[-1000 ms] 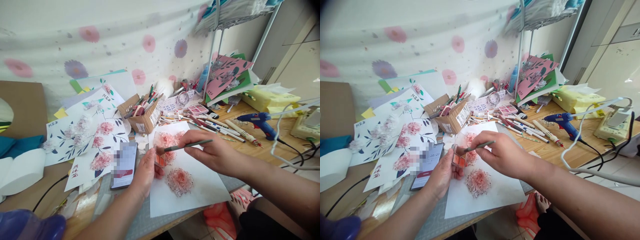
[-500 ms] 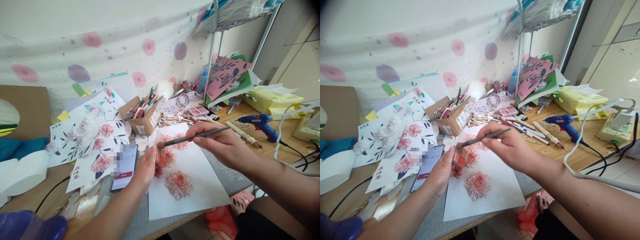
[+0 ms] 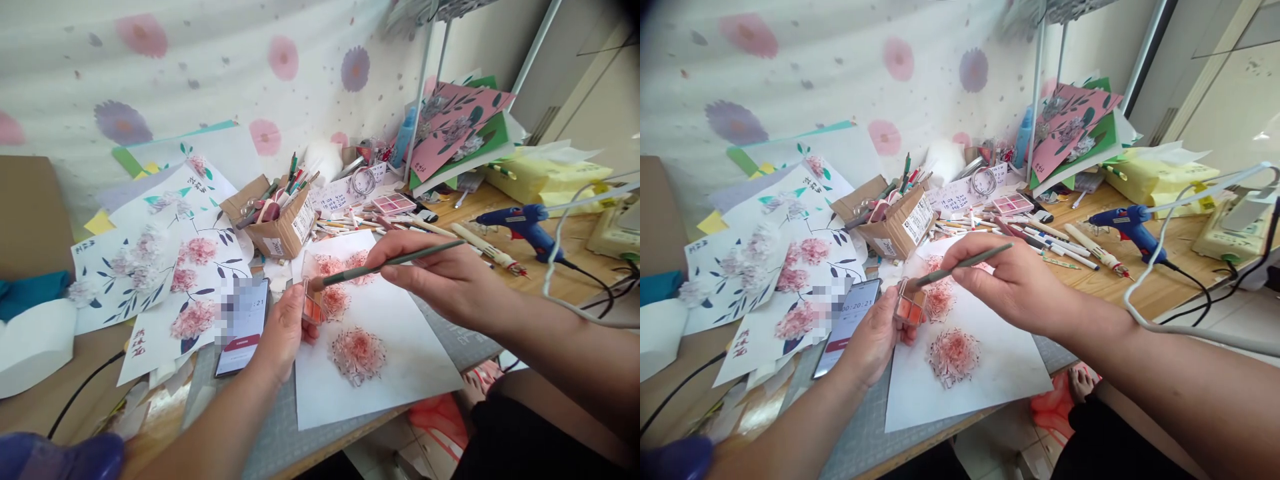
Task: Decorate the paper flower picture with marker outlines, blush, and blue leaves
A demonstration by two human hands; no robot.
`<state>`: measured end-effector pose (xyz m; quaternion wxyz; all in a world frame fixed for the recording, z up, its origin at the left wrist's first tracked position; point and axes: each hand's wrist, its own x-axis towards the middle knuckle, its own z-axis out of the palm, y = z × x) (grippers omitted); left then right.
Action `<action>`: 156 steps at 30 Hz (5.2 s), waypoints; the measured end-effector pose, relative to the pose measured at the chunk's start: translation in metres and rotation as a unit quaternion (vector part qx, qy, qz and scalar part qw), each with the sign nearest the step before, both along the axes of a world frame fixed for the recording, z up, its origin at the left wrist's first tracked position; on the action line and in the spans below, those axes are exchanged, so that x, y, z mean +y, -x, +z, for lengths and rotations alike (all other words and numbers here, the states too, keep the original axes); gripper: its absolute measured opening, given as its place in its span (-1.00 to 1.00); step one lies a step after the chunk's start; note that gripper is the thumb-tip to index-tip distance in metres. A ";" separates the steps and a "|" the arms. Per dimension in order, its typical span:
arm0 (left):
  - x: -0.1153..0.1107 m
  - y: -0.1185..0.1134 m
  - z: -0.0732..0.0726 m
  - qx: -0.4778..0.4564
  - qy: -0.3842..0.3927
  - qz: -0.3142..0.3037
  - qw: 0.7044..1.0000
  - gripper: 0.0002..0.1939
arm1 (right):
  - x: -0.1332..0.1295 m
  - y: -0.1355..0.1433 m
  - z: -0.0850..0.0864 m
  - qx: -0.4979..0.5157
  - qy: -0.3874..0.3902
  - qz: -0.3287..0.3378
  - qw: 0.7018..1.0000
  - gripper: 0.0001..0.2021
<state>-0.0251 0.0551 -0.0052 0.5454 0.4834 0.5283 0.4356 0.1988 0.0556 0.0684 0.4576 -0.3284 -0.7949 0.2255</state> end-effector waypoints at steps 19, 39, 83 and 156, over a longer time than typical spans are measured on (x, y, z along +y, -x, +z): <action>-0.001 -0.001 -0.002 -0.008 -0.005 0.007 1.000 -0.44 | -0.011 -0.004 0.001 -0.055 -0.022 0.036 0.998 -0.86; 0.001 0.000 -0.005 -0.029 0.002 0.004 1.000 -0.46 | -0.008 -0.002 -0.001 -0.090 -0.065 0.057 0.992 -0.86; 0.003 0.001 -0.008 -0.030 -0.012 0.012 0.999 -0.48 | -0.002 -0.009 -0.010 -0.079 -0.089 0.007 0.993 -0.88; 0.033 -0.005 0.003 -0.103 -0.011 0.064 0.993 -0.57 | 0.041 0.012 -0.023 -0.029 -0.092 -0.097 0.991 -0.90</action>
